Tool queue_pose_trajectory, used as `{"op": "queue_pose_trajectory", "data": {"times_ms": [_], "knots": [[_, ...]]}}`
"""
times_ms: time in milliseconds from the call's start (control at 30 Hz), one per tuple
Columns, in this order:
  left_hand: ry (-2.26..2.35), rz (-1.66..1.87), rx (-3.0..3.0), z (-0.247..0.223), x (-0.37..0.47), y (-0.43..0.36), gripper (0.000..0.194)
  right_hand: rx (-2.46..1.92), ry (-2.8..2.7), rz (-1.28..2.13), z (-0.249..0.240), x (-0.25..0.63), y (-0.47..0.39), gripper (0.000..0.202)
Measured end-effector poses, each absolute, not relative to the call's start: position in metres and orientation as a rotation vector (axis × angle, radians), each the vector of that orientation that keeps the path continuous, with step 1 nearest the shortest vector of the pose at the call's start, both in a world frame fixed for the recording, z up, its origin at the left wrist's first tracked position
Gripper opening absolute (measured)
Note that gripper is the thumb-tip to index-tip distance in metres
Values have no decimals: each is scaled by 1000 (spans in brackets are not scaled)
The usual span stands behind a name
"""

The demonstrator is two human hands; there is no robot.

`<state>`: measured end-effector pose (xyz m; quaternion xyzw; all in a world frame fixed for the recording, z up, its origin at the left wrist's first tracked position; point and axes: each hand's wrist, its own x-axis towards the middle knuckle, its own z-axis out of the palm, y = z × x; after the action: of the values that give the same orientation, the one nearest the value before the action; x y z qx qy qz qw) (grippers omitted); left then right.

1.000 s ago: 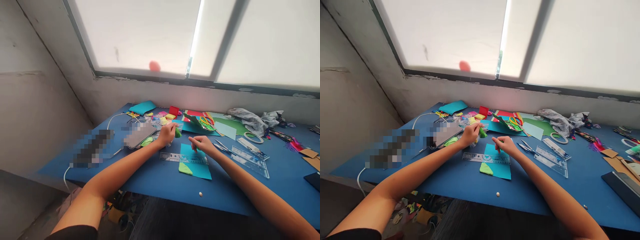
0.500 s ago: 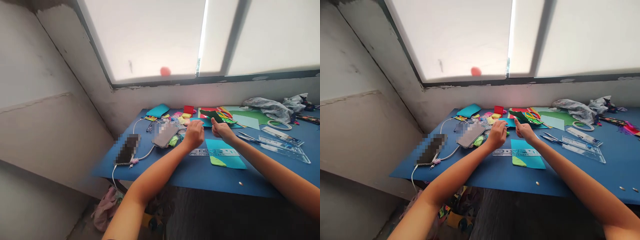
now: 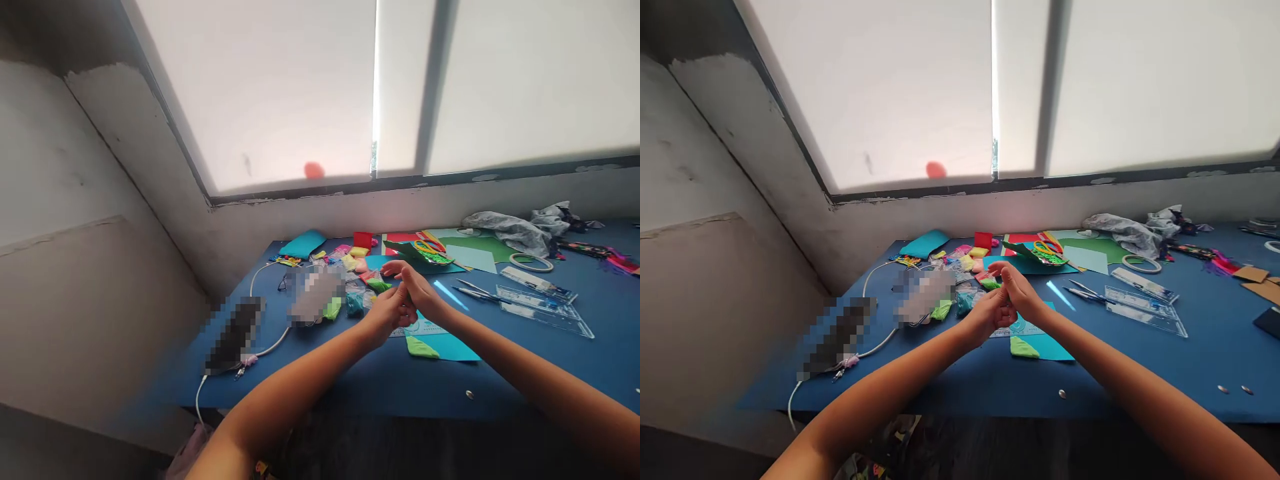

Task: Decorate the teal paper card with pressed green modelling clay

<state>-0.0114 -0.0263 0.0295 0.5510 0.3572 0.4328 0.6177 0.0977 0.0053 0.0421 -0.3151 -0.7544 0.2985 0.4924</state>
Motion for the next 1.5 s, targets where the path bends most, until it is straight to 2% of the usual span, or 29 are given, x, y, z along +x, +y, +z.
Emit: {"op": "queue_pose_trajectory", "data": {"times_ms": [167, 500, 800, 1000, 1233, 1367, 1433, 1500], "knots": [[820, 1078, 1235, 18, -8, -12, 69, -827, -2027, 708, 32, 111, 14, 77], [841, 1138, 1340, 20, -14, -11, 37, -957, -2097, 761, 27, 126, 14, 74], [877, 979, 1487, 28, -27, -6, 26, -993, -2081, 1051, 27, 126, 15, 73], [924, 934, 1425, 33, -28, -4, 30, -993, -1938, 1000, 28, 135, 34, 72], [870, 976, 1226, 25, -23, -3, 34, -1066, -1758, 774, 29, 173, 65, 72], [845, 1009, 1103, 23, -19, -7, 32, -1040, -1730, 735, 27, 164, 57, 80], [828, 992, 1055, 25, -18, -11, 37, -939, -1839, 700, 25, 149, 45, 84], [806, 967, 1015, 27, -16, -14, 48, -810, -2027, 614, 22, 135, 32, 75]]}}
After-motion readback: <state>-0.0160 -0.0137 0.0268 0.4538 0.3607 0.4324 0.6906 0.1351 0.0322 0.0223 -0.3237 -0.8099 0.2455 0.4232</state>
